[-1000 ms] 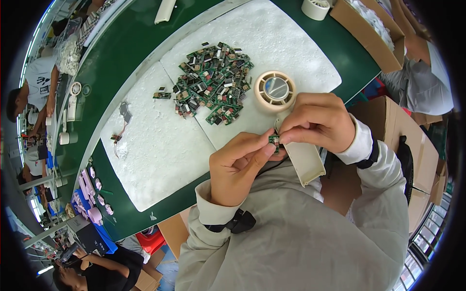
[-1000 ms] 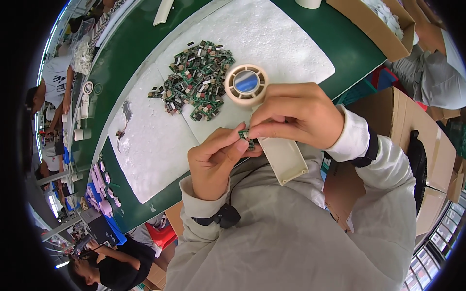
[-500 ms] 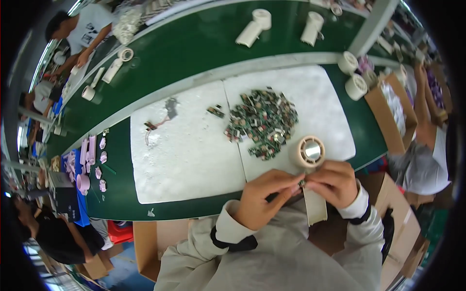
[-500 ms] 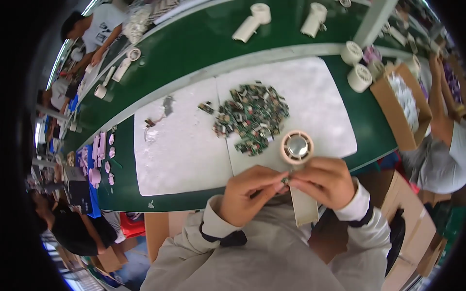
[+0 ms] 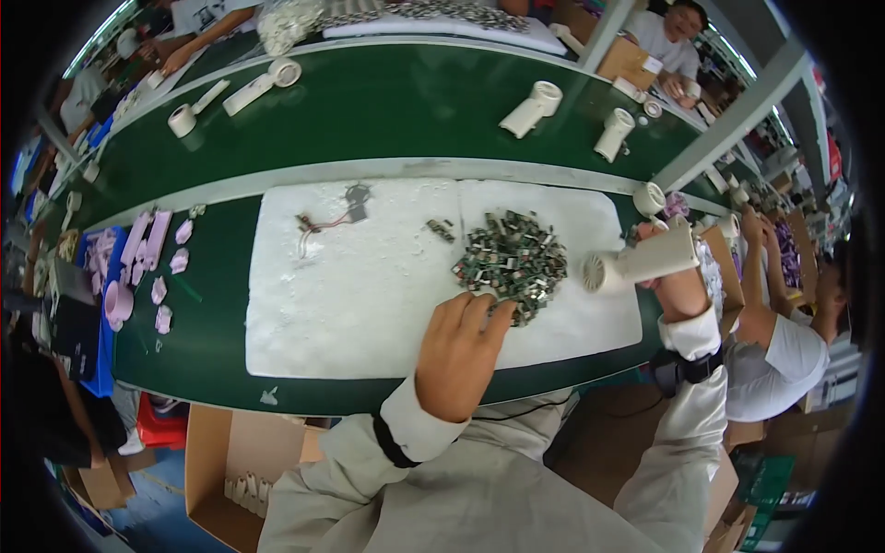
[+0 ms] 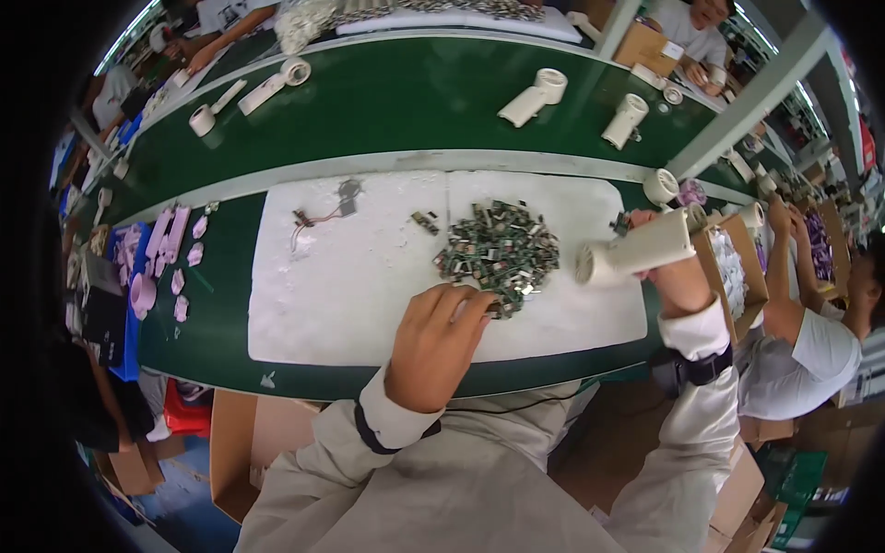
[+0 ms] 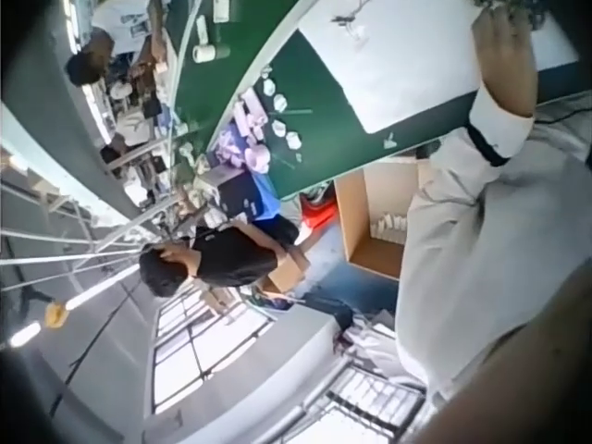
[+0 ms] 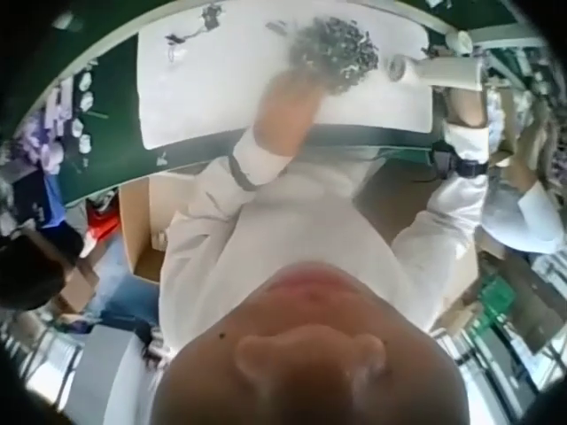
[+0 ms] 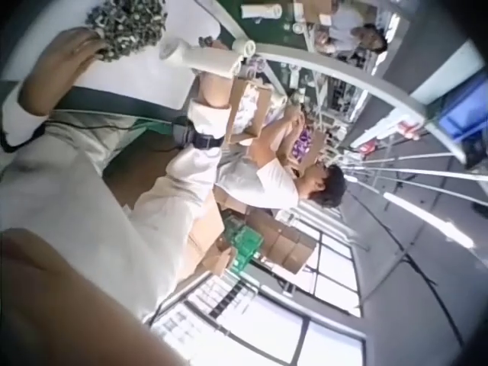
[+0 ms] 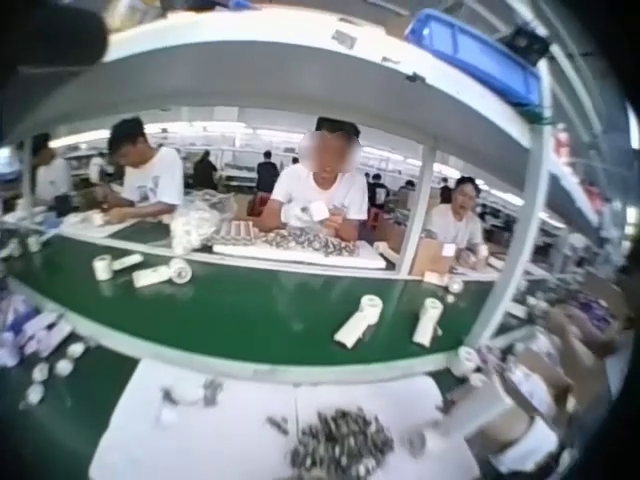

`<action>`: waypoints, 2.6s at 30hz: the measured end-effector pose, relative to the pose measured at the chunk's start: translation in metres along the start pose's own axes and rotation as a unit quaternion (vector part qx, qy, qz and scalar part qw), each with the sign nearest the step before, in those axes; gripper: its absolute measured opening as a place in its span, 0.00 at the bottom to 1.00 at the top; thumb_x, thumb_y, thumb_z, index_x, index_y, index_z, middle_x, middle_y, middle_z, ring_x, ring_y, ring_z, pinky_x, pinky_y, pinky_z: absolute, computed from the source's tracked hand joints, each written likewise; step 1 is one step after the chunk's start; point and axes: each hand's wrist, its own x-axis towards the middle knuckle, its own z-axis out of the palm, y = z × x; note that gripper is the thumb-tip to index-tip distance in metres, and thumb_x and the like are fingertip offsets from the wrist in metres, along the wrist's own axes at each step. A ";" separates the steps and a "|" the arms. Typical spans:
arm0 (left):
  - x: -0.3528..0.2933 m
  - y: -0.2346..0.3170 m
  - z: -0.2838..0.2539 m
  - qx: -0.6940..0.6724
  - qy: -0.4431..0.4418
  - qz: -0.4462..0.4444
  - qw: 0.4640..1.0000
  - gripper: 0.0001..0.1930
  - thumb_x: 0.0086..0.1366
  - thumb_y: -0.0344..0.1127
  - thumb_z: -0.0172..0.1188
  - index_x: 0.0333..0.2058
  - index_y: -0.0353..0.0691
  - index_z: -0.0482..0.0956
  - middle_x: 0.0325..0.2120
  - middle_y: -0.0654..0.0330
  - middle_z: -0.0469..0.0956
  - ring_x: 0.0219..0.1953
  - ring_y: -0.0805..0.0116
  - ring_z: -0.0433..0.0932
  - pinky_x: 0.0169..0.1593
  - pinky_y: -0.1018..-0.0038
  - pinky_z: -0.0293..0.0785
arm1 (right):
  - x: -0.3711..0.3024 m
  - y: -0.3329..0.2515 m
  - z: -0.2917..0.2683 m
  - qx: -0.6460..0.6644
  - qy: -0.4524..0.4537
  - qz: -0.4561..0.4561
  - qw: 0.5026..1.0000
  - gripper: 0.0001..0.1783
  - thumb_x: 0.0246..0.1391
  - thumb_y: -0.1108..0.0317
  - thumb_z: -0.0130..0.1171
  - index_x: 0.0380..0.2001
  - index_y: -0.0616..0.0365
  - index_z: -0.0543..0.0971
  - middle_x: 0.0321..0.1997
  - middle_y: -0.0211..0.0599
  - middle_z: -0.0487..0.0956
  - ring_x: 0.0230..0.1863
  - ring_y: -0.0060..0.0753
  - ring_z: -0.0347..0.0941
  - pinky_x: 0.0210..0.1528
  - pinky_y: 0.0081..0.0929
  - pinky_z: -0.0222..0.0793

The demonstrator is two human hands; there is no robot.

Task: Assembling and inspecting small electronic components on a production line.

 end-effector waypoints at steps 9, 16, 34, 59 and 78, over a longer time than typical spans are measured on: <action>-0.007 0.000 -0.011 -0.011 0.060 -0.014 0.998 0.17 0.59 0.22 0.64 0.48 0.40 0.81 0.39 0.58 0.78 0.39 0.59 0.78 0.44 0.66 0.77 | 0.251 -0.052 0.072 -0.231 0.042 -0.146 0.961 0.17 0.67 0.61 0.54 0.51 0.63 0.78 0.40 0.38 0.83 0.38 0.26 0.81 0.37 0.26 0.77; -0.050 -0.014 -0.054 -0.173 0.028 -0.050 0.983 0.23 0.61 0.18 0.62 0.55 0.40 0.80 0.40 0.55 0.78 0.39 0.55 0.79 0.42 0.65 0.78 | 0.314 -0.053 0.113 -0.478 0.080 -0.251 0.838 0.17 0.65 0.59 0.56 0.51 0.56 0.79 0.47 0.41 0.84 0.47 0.43 0.83 0.47 0.39 0.78; -0.040 -0.012 -0.054 -0.252 0.034 -0.185 0.949 0.12 0.65 0.21 0.64 0.47 0.34 0.80 0.33 0.56 0.82 0.34 0.69 0.83 0.40 0.76 0.78 | 0.194 -0.028 0.000 0.087 0.036 0.056 0.994 0.19 0.69 0.63 0.46 0.61 0.45 0.70 0.30 0.34 0.78 0.19 0.20 0.67 0.19 0.18 0.61; 0.003 0.043 0.002 -0.323 -0.183 -0.073 0.926 0.15 0.64 0.21 0.63 0.51 0.32 0.79 0.34 0.59 0.82 0.34 0.76 0.78 0.42 0.79 0.75 | -0.068 0.015 0.061 -0.496 -0.041 -0.244 0.832 0.17 0.53 0.62 0.67 0.47 0.48 0.84 0.26 0.42 0.83 0.28 0.48 0.80 0.31 0.37 0.74; 0.017 0.054 0.010 -0.425 -0.075 -0.243 0.869 0.16 0.66 0.19 0.61 0.53 0.30 0.77 0.42 0.58 0.80 0.40 0.73 0.82 0.44 0.77 0.79 | -0.068 0.035 0.071 -0.319 -0.053 -0.297 0.898 0.07 0.54 0.68 0.69 0.36 0.57 0.86 0.23 0.39 0.81 0.20 0.41 0.76 0.24 0.35 0.70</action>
